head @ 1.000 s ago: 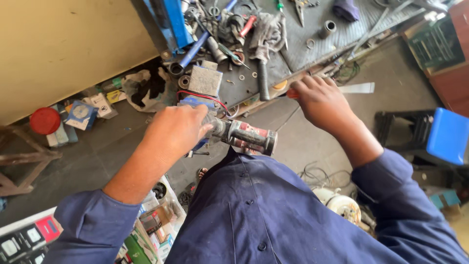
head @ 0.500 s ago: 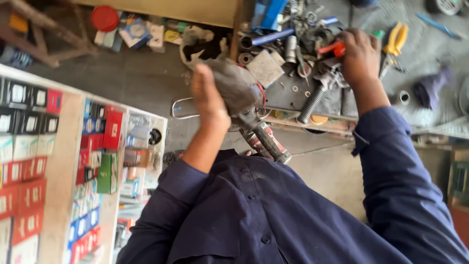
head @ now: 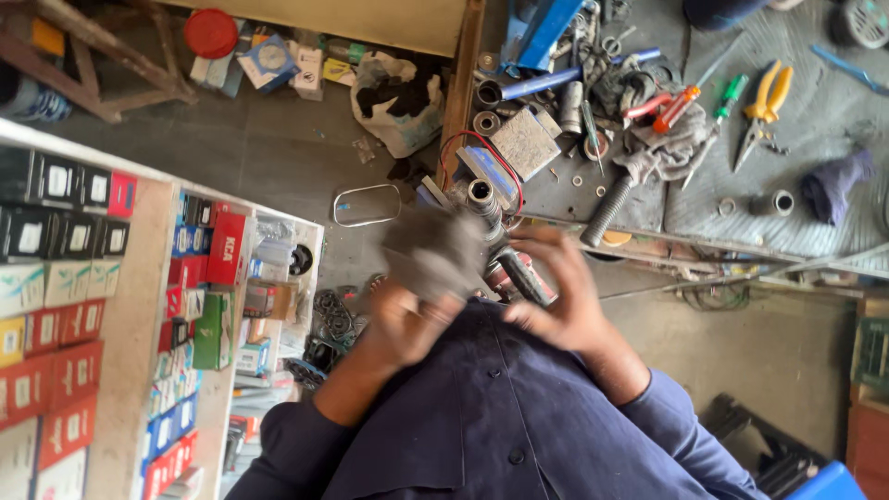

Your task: The person cleans a red electric drill with a purple cloth, wiping the body and handle. They then use pliers to remove a small metal ring from the drill chuck and wipe the chuck interior with a grey cloth.

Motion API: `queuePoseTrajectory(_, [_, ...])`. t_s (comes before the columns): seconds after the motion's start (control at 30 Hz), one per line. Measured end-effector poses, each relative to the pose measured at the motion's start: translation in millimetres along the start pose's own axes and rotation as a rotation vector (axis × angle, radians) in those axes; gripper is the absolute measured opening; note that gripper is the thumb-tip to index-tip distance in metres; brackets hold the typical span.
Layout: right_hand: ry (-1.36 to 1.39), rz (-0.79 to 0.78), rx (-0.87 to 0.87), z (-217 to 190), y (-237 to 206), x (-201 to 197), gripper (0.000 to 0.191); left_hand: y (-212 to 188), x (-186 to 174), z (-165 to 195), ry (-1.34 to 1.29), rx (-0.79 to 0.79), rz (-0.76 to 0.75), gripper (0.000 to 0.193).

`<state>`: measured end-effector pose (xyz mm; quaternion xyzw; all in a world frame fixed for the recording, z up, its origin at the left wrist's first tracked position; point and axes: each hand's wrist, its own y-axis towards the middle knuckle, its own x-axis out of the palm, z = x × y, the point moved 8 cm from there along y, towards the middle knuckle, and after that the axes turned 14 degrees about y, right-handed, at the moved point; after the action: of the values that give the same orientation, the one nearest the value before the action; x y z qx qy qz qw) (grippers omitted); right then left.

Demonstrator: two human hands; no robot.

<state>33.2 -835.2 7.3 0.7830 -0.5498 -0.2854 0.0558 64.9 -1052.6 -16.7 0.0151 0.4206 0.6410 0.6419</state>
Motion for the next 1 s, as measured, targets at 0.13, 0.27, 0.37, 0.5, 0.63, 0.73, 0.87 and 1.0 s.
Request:
queuePoseTrajectory(0.13, [0.082,0.062,0.021,-21.7,5.6,18.6,0.048,33.7,-21.4,22.6,-0.185,0.077,0.004,0.018])
queuePoseTrajectory(0.27, [0.003,0.041,-0.015,-33.0,10.5,19.7,0.036,50.3,-41.0,3.7,-0.164,0.015,-0.056,0.019])
queuePoseTrajectory(0.37, [-0.247,0.097,0.158,-20.4,21.5,15.8,0.035,54.4,-40.2,-11.3,-0.084,-0.006,-0.061,0.017])
queuePoseTrajectory(0.5, [-0.53,0.404,0.107,-26.2,47.5,15.6,0.034,66.0,-13.9,-59.3,-0.142,-0.272,-0.128,0.033])
queuePoseTrajectory(0.63, [-0.338,0.676,0.21,-26.5,56.8,46.2,0.057,78.2,-3.1,-70.3,-0.004,-0.076,-0.139,0.041])
queuePoseTrajectory(0.73, [-0.204,0.681,0.264,-18.9,70.2,78.7,0.076,76.4,6.6,-77.0,-0.05,-0.075,-0.228,0.041])
queuePoseTrajectory(0.87, [-0.32,0.748,0.254,4.8,90.1,79.7,0.055,84.5,5.4,-81.6,-0.197,-0.054,-0.135,0.044])
queuePoseTrajectory(1.0, [-0.255,0.735,0.348,44.7,97.5,60.4,0.024,102.4,-17.1,-128.1,-0.416,-0.234,0.263,0.025])
